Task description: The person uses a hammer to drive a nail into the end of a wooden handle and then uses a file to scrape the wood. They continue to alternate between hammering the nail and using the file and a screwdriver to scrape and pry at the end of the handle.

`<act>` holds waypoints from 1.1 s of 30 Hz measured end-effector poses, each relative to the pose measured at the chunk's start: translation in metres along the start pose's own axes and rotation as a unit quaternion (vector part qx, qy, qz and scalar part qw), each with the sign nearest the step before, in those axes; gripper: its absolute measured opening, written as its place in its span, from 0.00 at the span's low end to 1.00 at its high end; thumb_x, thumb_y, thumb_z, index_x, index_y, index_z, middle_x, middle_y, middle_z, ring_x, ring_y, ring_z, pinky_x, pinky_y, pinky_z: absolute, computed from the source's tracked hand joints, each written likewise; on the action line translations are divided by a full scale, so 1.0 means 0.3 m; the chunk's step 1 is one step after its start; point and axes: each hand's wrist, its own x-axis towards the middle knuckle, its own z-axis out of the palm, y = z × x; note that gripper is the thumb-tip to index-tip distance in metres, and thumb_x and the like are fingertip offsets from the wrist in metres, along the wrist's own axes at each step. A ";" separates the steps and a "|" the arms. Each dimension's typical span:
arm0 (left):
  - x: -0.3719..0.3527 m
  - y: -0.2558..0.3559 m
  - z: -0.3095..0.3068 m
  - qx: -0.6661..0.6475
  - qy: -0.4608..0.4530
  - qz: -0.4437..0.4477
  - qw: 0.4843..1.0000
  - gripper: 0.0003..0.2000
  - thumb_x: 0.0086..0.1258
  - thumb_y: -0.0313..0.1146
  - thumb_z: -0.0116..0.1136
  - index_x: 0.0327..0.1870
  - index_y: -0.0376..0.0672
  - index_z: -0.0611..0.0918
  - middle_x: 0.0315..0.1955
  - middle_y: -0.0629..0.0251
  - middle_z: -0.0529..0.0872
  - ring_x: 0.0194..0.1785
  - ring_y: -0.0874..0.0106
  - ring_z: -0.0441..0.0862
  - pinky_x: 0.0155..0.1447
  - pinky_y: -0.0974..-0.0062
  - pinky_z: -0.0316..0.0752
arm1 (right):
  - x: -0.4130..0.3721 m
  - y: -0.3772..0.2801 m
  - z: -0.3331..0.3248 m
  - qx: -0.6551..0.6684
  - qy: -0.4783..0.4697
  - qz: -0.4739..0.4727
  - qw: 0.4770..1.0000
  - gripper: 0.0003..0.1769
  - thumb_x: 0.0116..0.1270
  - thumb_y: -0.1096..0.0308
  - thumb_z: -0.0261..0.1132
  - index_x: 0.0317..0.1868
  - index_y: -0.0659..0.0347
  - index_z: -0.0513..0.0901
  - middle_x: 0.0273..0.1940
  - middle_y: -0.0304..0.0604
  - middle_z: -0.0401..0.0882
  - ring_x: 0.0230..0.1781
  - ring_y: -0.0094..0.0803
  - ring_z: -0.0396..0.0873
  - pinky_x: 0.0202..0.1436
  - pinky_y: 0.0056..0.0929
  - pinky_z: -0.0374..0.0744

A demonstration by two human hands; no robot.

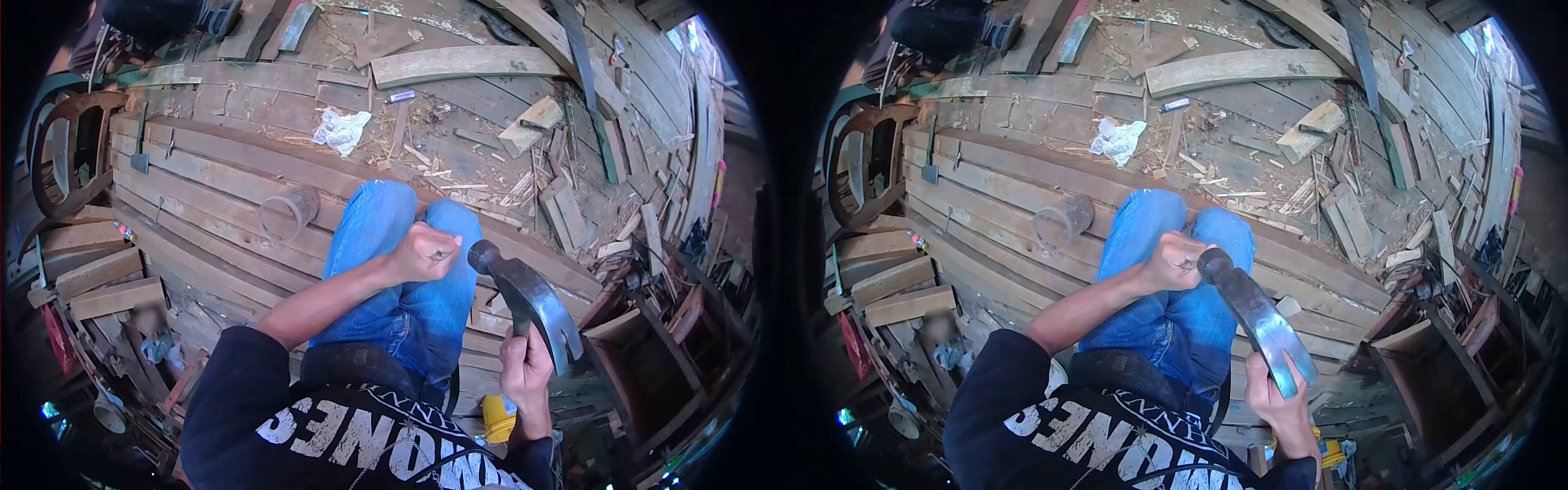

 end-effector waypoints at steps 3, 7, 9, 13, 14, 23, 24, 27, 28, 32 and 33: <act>0.013 0.018 -0.017 0.018 -0.020 0.004 1.000 0.20 0.59 0.20 0.60 0.13 0.39 0.62 0.10 0.61 0.62 0.11 0.64 0.62 0.18 0.67 0.56 | 0.006 0.033 0.021 -0.013 0.046 0.010 0.999 0.20 0.76 0.56 0.51 0.31 0.65 0.72 0.18 0.30 0.63 0.17 0.15 0.61 0.21 0.18 0.59; 0.028 0.040 -0.053 0.028 -0.067 -0.045 0.996 0.20 0.57 0.21 0.64 0.13 0.41 0.63 0.11 0.63 0.63 0.14 0.66 0.63 0.21 0.68 0.57 | -0.001 0.069 0.028 -0.023 0.050 0.031 0.998 0.22 0.75 0.54 0.53 0.28 0.64 0.71 0.15 0.29 0.64 0.15 0.14 0.61 0.18 0.18 0.58; 0.031 0.026 -0.060 0.000 -0.054 0.001 0.999 0.21 0.55 0.19 0.65 0.16 0.44 0.62 0.16 0.67 0.68 0.20 0.70 0.69 0.28 0.73 0.61 | 0.002 0.077 0.031 -0.027 0.055 0.030 0.998 0.22 0.75 0.54 0.53 0.28 0.63 0.71 0.14 0.30 0.64 0.13 0.14 0.61 0.16 0.19 0.58; 0.024 0.007 -0.079 0.010 -0.070 -0.013 0.997 0.19 0.54 0.22 0.70 0.17 0.46 0.66 0.18 0.70 0.73 0.25 0.73 0.74 0.36 0.73 0.64 | -0.004 0.104 0.033 -0.027 0.058 0.045 0.997 0.22 0.75 0.54 0.53 0.29 0.64 0.71 0.15 0.29 0.64 0.13 0.14 0.62 0.16 0.18 0.59; 0.026 0.009 -0.088 0.028 -0.078 -0.019 0.996 0.18 0.52 0.26 0.74 0.18 0.45 0.70 0.19 0.71 0.75 0.28 0.73 0.76 0.36 0.74 0.64 | -0.006 0.109 0.034 -0.024 0.064 0.047 0.997 0.22 0.75 0.55 0.53 0.29 0.64 0.71 0.15 0.29 0.65 0.13 0.13 0.62 0.16 0.17 0.59; 0.014 0.002 -0.115 0.051 -0.105 -0.045 0.992 0.17 0.49 0.32 0.77 0.20 0.46 0.74 0.22 0.73 0.78 0.31 0.73 0.78 0.40 0.73 0.68 | 0.002 0.127 0.028 -0.017 0.062 0.077 0.995 0.20 0.75 0.56 0.54 0.30 0.64 0.72 0.15 0.28 0.65 0.13 0.13 0.62 0.16 0.17 0.59; 0.014 0.006 -0.115 0.053 -0.108 -0.051 0.991 0.17 0.49 0.32 0.77 0.20 0.46 0.74 0.22 0.72 0.78 0.31 0.73 0.77 0.40 0.73 0.68 | 0.002 0.129 0.029 -0.017 0.062 0.077 0.995 0.20 0.75 0.56 0.54 0.30 0.64 0.72 0.15 0.28 0.65 0.13 0.13 0.62 0.16 0.17 0.59; 0.022 0.029 -0.115 0.002 -0.109 -0.067 0.992 0.17 0.50 0.30 0.77 0.20 0.45 0.74 0.21 0.72 0.78 0.28 0.75 0.77 0.36 0.76 0.68 | 0.003 0.128 0.034 -0.034 0.060 0.076 0.995 0.20 0.75 0.56 0.55 0.30 0.64 0.71 0.15 0.28 0.65 0.14 0.13 0.62 0.16 0.17 0.60; 0.025 0.043 -0.113 0.002 -0.109 -0.067 0.992 0.17 0.50 0.30 0.77 0.20 0.45 0.74 0.21 0.72 0.78 0.28 0.75 0.77 0.36 0.76 0.68 | 0.005 0.124 0.040 -0.026 0.060 0.076 0.995 0.20 0.75 0.56 0.55 0.29 0.64 0.71 0.15 0.29 0.65 0.14 0.13 0.63 0.16 0.17 0.60; 0.032 0.078 -0.098 -0.047 -0.099 -0.122 0.986 0.23 0.51 0.30 0.77 0.17 0.45 0.66 0.16 0.73 0.70 0.22 0.77 0.68 0.28 0.79 0.62 | 0.008 0.125 0.043 -0.044 0.033 0.066 0.996 0.19 0.75 0.57 0.56 0.30 0.63 0.72 0.15 0.29 0.65 0.14 0.14 0.64 0.17 0.18 0.62; 0.037 0.085 -0.095 -0.052 -0.094 -0.124 0.986 0.26 0.51 0.31 0.77 0.16 0.45 0.63 0.14 0.73 0.66 0.20 0.78 0.64 0.24 0.79 0.58 | 0.011 0.121 0.045 -0.044 0.033 0.066 0.996 0.19 0.75 0.57 0.56 0.30 0.63 0.72 0.15 0.29 0.65 0.14 0.14 0.64 0.17 0.18 0.62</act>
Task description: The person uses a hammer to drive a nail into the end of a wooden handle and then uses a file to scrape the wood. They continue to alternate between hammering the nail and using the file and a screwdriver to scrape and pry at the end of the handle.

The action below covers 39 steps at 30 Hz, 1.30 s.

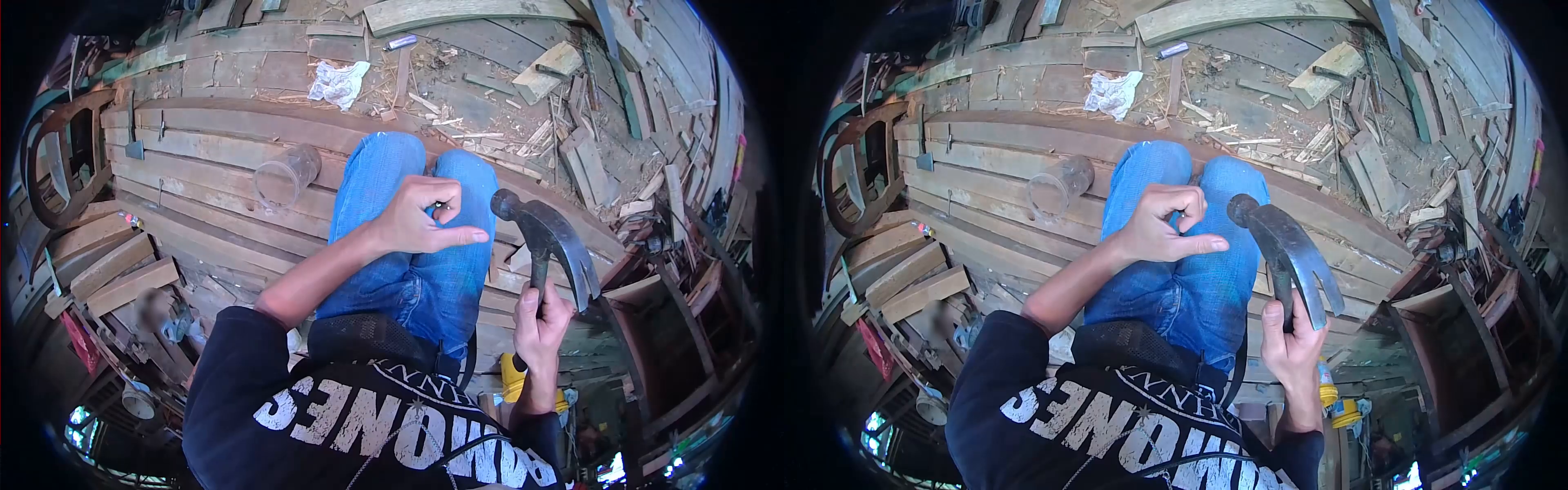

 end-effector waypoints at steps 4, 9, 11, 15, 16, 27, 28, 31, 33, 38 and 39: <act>0.018 0.035 0.014 0.032 0.010 0.012 0.999 0.30 0.53 0.32 0.76 0.15 0.46 0.56 0.12 0.74 0.59 0.17 0.79 0.56 0.21 0.75 0.51 | 0.009 -0.016 0.014 0.026 0.008 -0.010 1.000 0.18 0.74 0.58 0.56 0.30 0.64 0.73 0.15 0.30 0.66 0.14 0.15 0.65 0.18 0.18 0.62; 0.009 -0.012 0.066 0.047 0.076 0.085 0.992 0.29 0.54 0.21 0.68 0.12 0.45 0.53 0.09 0.69 0.55 0.11 0.74 0.51 0.18 0.71 0.45 | 0.020 -0.022 0.015 0.019 0.008 -0.027 0.999 0.18 0.74 0.59 0.56 0.29 0.65 0.72 0.14 0.31 0.67 0.13 0.16 0.66 0.18 0.19 0.63; 0.007 -0.022 0.075 0.049 0.092 0.106 0.989 0.27 0.52 0.17 0.64 0.12 0.44 0.53 0.09 0.68 0.55 0.11 0.72 0.52 0.17 0.71 0.46 | 0.019 -0.023 0.015 0.048 0.000 -0.023 0.999 0.18 0.74 0.60 0.55 0.30 0.66 0.72 0.15 0.32 0.67 0.14 0.16 0.65 0.17 0.19 0.62; 0.014 -0.042 0.089 0.044 0.107 0.150 0.982 0.22 0.48 0.12 0.56 0.13 0.43 0.55 0.08 0.67 0.57 0.10 0.70 0.55 0.16 0.72 0.49 | 0.018 -0.060 0.001 0.040 -0.007 -0.033 0.999 0.21 0.75 0.57 0.52 0.30 0.66 0.71 0.17 0.34 0.68 0.14 0.17 0.65 0.17 0.21 0.61; 0.015 -0.045 0.090 0.035 0.113 0.152 0.981 0.21 0.48 0.12 0.56 0.13 0.43 0.55 0.08 0.67 0.57 0.10 0.70 0.55 0.16 0.72 0.50 | 0.011 -0.061 0.000 0.040 -0.007 -0.039 0.998 0.21 0.75 0.57 0.52 0.30 0.66 0.71 0.17 0.34 0.68 0.14 0.17 0.65 0.17 0.21 0.61; 0.024 -0.040 0.078 0.042 0.100 0.166 0.980 0.17 0.60 0.18 0.60 0.13 0.39 0.70 0.09 0.63 0.68 0.10 0.66 0.67 0.16 0.70 0.58 | 0.058 -0.180 -0.040 -0.039 -0.025 -0.155 0.987 0.05 0.51 0.78 0.65 0.32 0.65 0.81 0.16 0.48 0.73 0.13 0.43 0.75 0.18 0.36 0.72; 0.021 -0.044 0.079 0.061 0.094 0.170 0.979 0.18 0.60 0.17 0.60 0.12 0.40 0.68 0.09 0.63 0.67 0.10 0.66 0.66 0.16 0.69 0.58 | 0.054 -0.185 -0.040 -0.039 -0.028 -0.155 0.987 0.05 0.51 0.78 0.65 0.32 0.65 0.81 0.16 0.48 0.73 0.13 0.43 0.75 0.18 0.36 0.72; 0.031 -0.025 0.070 0.044 0.103 0.190 0.975 0.20 0.59 0.15 0.59 0.12 0.41 0.64 0.09 0.64 0.64 0.09 0.67 0.64 0.15 0.69 0.56 | 0.045 -0.197 -0.038 -0.093 -0.088 -0.096 0.987 0.07 0.54 0.76 0.67 0.32 0.65 0.76 0.17 0.47 0.74 0.13 0.43 0.75 0.18 0.35 0.74; 0.016 -0.041 0.063 0.031 0.084 0.180 0.980 0.16 0.59 0.17 0.59 0.14 0.41 0.68 0.10 0.63 0.67 0.12 0.66 0.68 0.17 0.69 0.59 | 0.039 -0.203 -0.044 -0.090 -0.088 -0.094 0.988 0.08 0.54 0.75 0.68 0.32 0.65 0.76 0.17 0.47 0.74 0.14 0.43 0.76 0.19 0.34 0.74; 0.008 -0.079 0.060 0.057 0.069 0.167 0.982 0.14 0.59 0.19 0.60 0.16 0.41 0.69 0.11 0.64 0.69 0.14 0.66 0.72 0.19 0.69 0.63 | 0.028 -0.210 -0.079 -0.102 -0.124 -0.153 0.975 0.10 0.55 0.72 0.69 0.31 0.65 0.75 0.18 0.46 0.75 0.16 0.43 0.78 0.20 0.33 0.75; 0.010 -0.079 0.056 0.052 0.063 0.172 0.982 0.15 0.59 0.19 0.60 0.16 0.41 0.69 0.12 0.64 0.70 0.15 0.66 0.72 0.19 0.70 0.63 | 0.019 -0.192 -0.063 -0.145 -0.136 -0.158 0.967 0.10 0.57 0.71 0.68 0.30 0.65 0.74 0.17 0.45 0.74 0.15 0.42 0.77 0.19 0.34 0.73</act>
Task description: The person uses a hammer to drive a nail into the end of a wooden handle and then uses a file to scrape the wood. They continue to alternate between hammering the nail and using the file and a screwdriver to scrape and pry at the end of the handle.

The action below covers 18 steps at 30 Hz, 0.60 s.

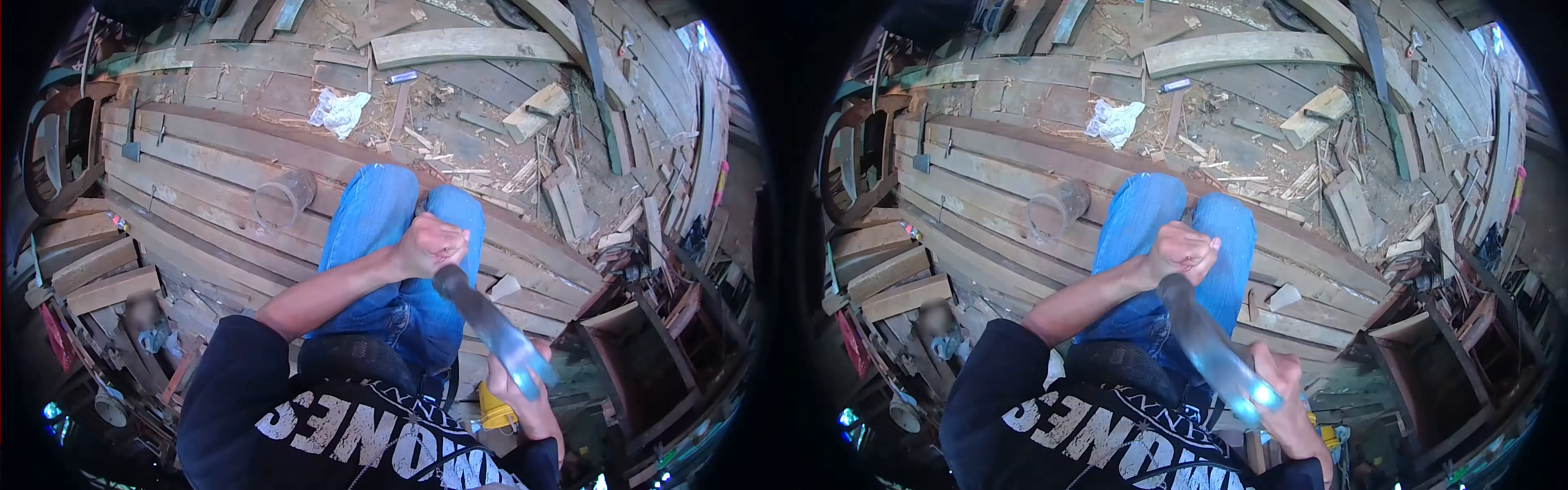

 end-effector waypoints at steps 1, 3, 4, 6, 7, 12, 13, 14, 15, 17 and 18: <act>0.004 0.003 0.000 -0.007 -0.004 0.007 1.000 0.15 0.59 0.19 0.60 0.16 0.42 0.68 0.12 0.65 0.70 0.15 0.66 0.73 0.19 0.71 0.64 | -0.007 -0.001 0.007 0.000 -0.001 0.003 1.000 0.10 0.57 0.71 0.68 0.30 0.65 0.74 0.17 0.45 0.74 0.15 0.42 0.77 0.19 0.34 0.73; 0.020 0.012 0.014 -0.012 0.025 0.023 0.999 0.19 0.58 0.15 0.59 0.14 0.42 0.63 0.10 0.65 0.65 0.12 0.68 0.66 0.17 0.70 0.57 | 0.011 -0.012 0.017 0.016 0.000 0.118 0.993 0.10 0.57 0.71 0.68 0.29 0.64 0.73 0.16 0.44 0.71 0.13 0.40 0.75 0.18 0.35 0.72; 0.028 0.013 0.021 -0.014 0.054 0.039 0.998 0.23 0.57 0.11 0.57 0.13 0.42 0.58 0.09 0.66 0.60 0.09 0.70 0.59 0.15 0.70 0.51 | 0.000 0.007 0.027 0.030 0.025 0.090 0.995 0.10 0.57 0.70 0.68 0.30 0.64 0.74 0.15 0.44 0.70 0.12 0.40 0.74 0.18 0.35 0.71; 0.030 0.017 0.028 -0.016 0.052 0.038 0.998 0.22 0.57 0.12 0.58 0.13 0.42 0.58 0.09 0.66 0.60 0.09 0.70 0.60 0.15 0.70 0.51 | -0.013 -0.002 0.003 0.024 0.023 0.067 0.997 0.10 0.57 0.71 0.68 0.31 0.65 0.74 0.16 0.45 0.72 0.13 0.41 0.75 0.18 0.34 0.71; 0.028 0.013 0.027 -0.016 0.045 0.041 0.998 0.22 0.57 0.12 0.58 0.13 0.42 0.59 0.09 0.66 0.60 0.09 0.70 0.60 0.15 0.69 0.51 | -0.017 -0.010 -0.010 0.020 0.028 0.044 0.998 0.09 0.56 0.71 0.67 0.32 0.65 0.75 0.17 0.46 0.74 0.13 0.42 0.76 0.18 0.34 0.71; -0.002 -0.008 0.016 0.023 -0.005 0.021 0.999 0.14 0.53 0.18 0.61 0.15 0.40 0.68 0.12 0.62 0.70 0.15 0.63 0.72 0.19 0.68 0.64 | 0.029 -0.019 -0.011 0.021 0.058 0.046 0.997 0.12 0.55 0.77 0.64 0.42 0.67 0.82 0.24 0.52 0.79 0.15 0.41 0.78 0.19 0.32 0.73; -0.001 -0.007 0.019 0.009 0.011 0.033 0.999 0.14 0.55 0.17 0.60 0.15 0.39 0.69 0.12 0.63 0.70 0.13 0.65 0.70 0.18 0.69 0.62 | 0.056 -0.052 -0.020 0.068 0.011 0.166 0.984 0.08 0.68 0.74 0.55 0.41 0.70 0.79 0.27 0.49 0.77 0.23 0.40 0.76 0.29 0.33 0.73; -0.002 -0.005 0.023 -0.006 0.028 0.044 0.999 0.14 0.57 0.16 0.60 0.15 0.39 0.71 0.11 0.63 0.70 0.12 0.67 0.69 0.17 0.69 0.60 | 0.053 -0.048 -0.019 0.062 0.032 0.150 0.986 0.08 0.68 0.73 0.55 0.40 0.69 0.79 0.26 0.48 0.77 0.23 0.37 0.75 0.29 0.32 0.72; 0.002 -0.004 0.026 -0.021 0.044 0.055 0.997 0.14 0.58 0.15 0.59 0.14 0.39 0.72 0.11 0.64 0.69 0.11 0.68 0.68 0.16 0.70 0.58 | 0.049 -0.037 -0.014 0.055 0.053 0.134 0.988 0.09 0.68 0.73 0.55 0.40 0.69 0.79 0.25 0.47 0.76 0.22 0.34 0.75 0.29 0.31 0.72; -0.001 -0.013 0.025 -0.019 0.031 0.046 0.998 0.13 0.58 0.16 0.60 0.15 0.38 0.73 0.11 0.65 0.70 0.11 0.68 0.69 0.16 0.70 0.59 | 0.011 -0.013 -0.017 0.035 0.050 0.083 0.995 0.10 0.69 0.72 0.55 0.43 0.69 0.80 0.26 0.43 0.75 0.23 0.29 0.73 0.28 0.28 0.71; -0.005 -0.014 0.023 -0.016 0.016 0.040 0.999 0.12 0.58 0.16 0.60 0.16 0.38 0.74 0.11 0.65 0.70 0.12 0.68 0.69 0.16 0.70 0.59 | -0.013 -0.016 -0.025 -0.022 0.051 0.100 0.993 0.11 0.54 0.77 0.66 0.39 0.62 0.85 0.31 0.45 0.83 0.23 0.39 0.78 0.32 0.31 0.72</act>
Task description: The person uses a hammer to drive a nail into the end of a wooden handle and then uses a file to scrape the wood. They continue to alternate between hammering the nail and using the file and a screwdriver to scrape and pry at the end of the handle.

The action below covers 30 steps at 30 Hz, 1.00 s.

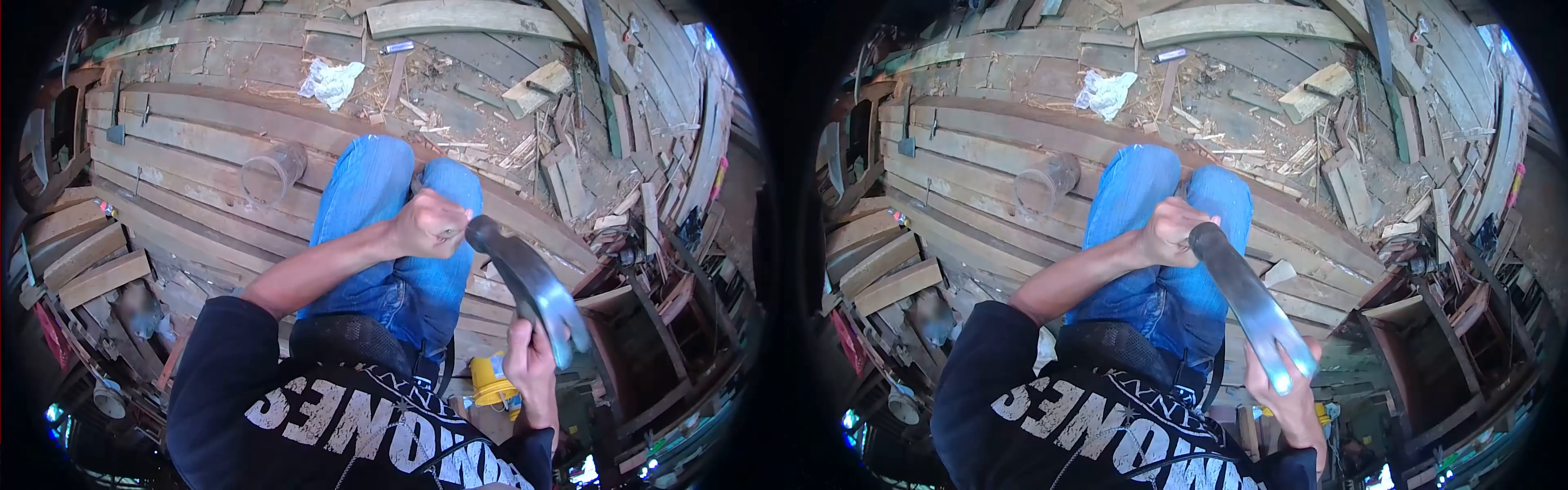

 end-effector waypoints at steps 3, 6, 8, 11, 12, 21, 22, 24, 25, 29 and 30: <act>0.005 0.001 -0.008 0.028 -0.023 0.027 0.999 0.13 0.59 0.16 0.60 0.16 0.39 0.74 0.11 0.66 0.70 0.12 0.68 0.70 0.16 0.70 0.59 | -0.041 0.015 0.034 0.027 0.002 0.029 0.999 0.08 0.57 0.75 0.66 0.39 0.61 0.85 0.31 0.46 0.82 0.24 0.39 0.78 0.32 0.31 0.72; 0.018 0.022 -0.008 -0.002 0.002 0.013 1.000 0.15 0.59 0.16 0.60 0.14 0.40 0.71 0.10 0.66 0.69 0.11 0.69 0.69 0.15 0.70 0.58 | 0.038 -0.050 0.015 0.098 -0.046 0.073 0.991 0.08 0.63 0.81 0.55 0.38 0.66 0.81 0.27 0.52 0.78 0.24 0.51 0.76 0.30 0.33 0.74; 0.012 0.017 -0.018 0.003 -0.009 0.003 1.000 0.12 0.56 0.16 0.59 0.16 0.40 0.71 0.12 0.65 0.70 0.13 0.66 0.71 0.17 0.69 0.61 | 0.003 -0.025 0.004 0.061 -0.040 0.025 0.997 0.08 0.63 0.80 0.55 0.38 0.66 0.81 0.26 0.50 0.77 0.24 0.46 0.77 0.29 0.32 0.74; -0.014 -0.001 -0.012 0.016 -0.026 0.004 1.000 0.10 0.52 0.16 0.60 0.18 0.39 0.72 0.13 0.63 0.71 0.15 0.64 0.73 0.19 0.68 0.64 | -0.059 0.049 0.046 0.154 0.025 -0.011 0.988 0.12 0.52 0.68 0.70 0.32 0.64 0.78 0.18 0.43 0.73 0.14 0.33 0.76 0.20 0.28 0.71; -0.006 -0.005 -0.011 0.026 -0.032 0.025 0.999 0.10 0.52 0.17 0.60 0.18 0.39 0.73 0.13 0.64 0.71 0.15 0.64 0.74 0.19 0.68 0.65 | -0.047 0.033 0.043 0.146 0.006 0.008 0.989 0.11 0.52 0.69 0.70 0.33 0.65 0.78 0.18 0.43 0.73 0.14 0.34 0.76 0.20 0.29 0.72; -0.002 -0.020 -0.001 0.013 -0.021 0.016 1.000 0.13 0.55 0.20 0.63 0.16 0.41 0.71 0.12 0.63 0.72 0.15 0.64 0.74 0.19 0.68 0.65 | 0.011 -0.012 0.011 0.142 0.027 -0.045 0.989 0.10 0.58 0.69 0.67 0.35 0.66 0.78 0.17 0.46 0.72 0.15 0.41 0.77 0.20 0.31 0.73; 0.006 -0.019 -0.007 -0.008 -0.025 0.020 0.999 0.12 0.55 0.19 0.63 0.17 0.40 0.71 0.12 0.63 0.72 0.15 0.65 0.73 0.19 0.68 0.64 | 0.014 -0.017 0.015 0.118 0.006 -0.022 0.993 0.10 0.60 0.68 0.67 0.34 0.66 0.77 0.17 0.47 0.71 0.15 0.41 0.76 0.20 0.32 0.73; 0.013 0.006 -0.009 -0.013 -0.015 -0.003 1.000 0.12 0.53 0.19 0.62 0.17 0.40 0.71 0.13 0.63 0.71 0.15 0.65 0.73 0.19 0.68 0.63 | 0.045 -0.035 0.029 0.026 -0.033 0.014 0.999 0.09 0.64 0.69 0.65 0.31 0.65 0.76 0.17 0.48 0.68 0.13 0.41 0.73 0.18 0.33 0.70; 0.020 0.014 -0.009 -0.016 -0.005 -0.025 1.000 0.12 0.52 0.18 0.61 0.17 0.40 0.70 0.13 0.63 0.71 0.15 0.65 0.73 0.19 0.68 0.63 | 0.047 -0.041 0.024 0.023 -0.030 0.014 0.999 0.09 0.64 0.69 0.65 0.31 0.65 0.76 0.17 0.48 0.68 0.13 0.41 0.73 0.18 0.33 0.70; 0.012 0.008 -0.006 -0.038 0.000 -0.027 0.999 0.09 0.50 0.18 0.60 0.18 0.39 0.73 0.14 0.62 0.73 0.16 0.64 0.74 0.19 0.68 0.64 | 0.016 -0.023 0.008 0.103 0.017 0.010 0.994 0.05 0.57 0.74 0.67 0.31 0.66 0.79 0.21 0.47 0.75 0.16 0.41 0.76 0.19 0.31 0.71; 0.004 -0.003 -0.008 -0.018 -0.022 -0.021 0.999 0.07 0.49 0.17 0.60 0.19 0.39 0.75 0.14 0.63 0.74 0.16 0.65 0.75 0.19 0.68 0.65 | 0.015 -0.024 0.029 0.128 0.045 0.012 0.991 0.06 0.56 0.74 0.68 0.33 0.66 0.80 0.20 0.48 0.75 0.15 0.42 0.76 0.19 0.31 0.71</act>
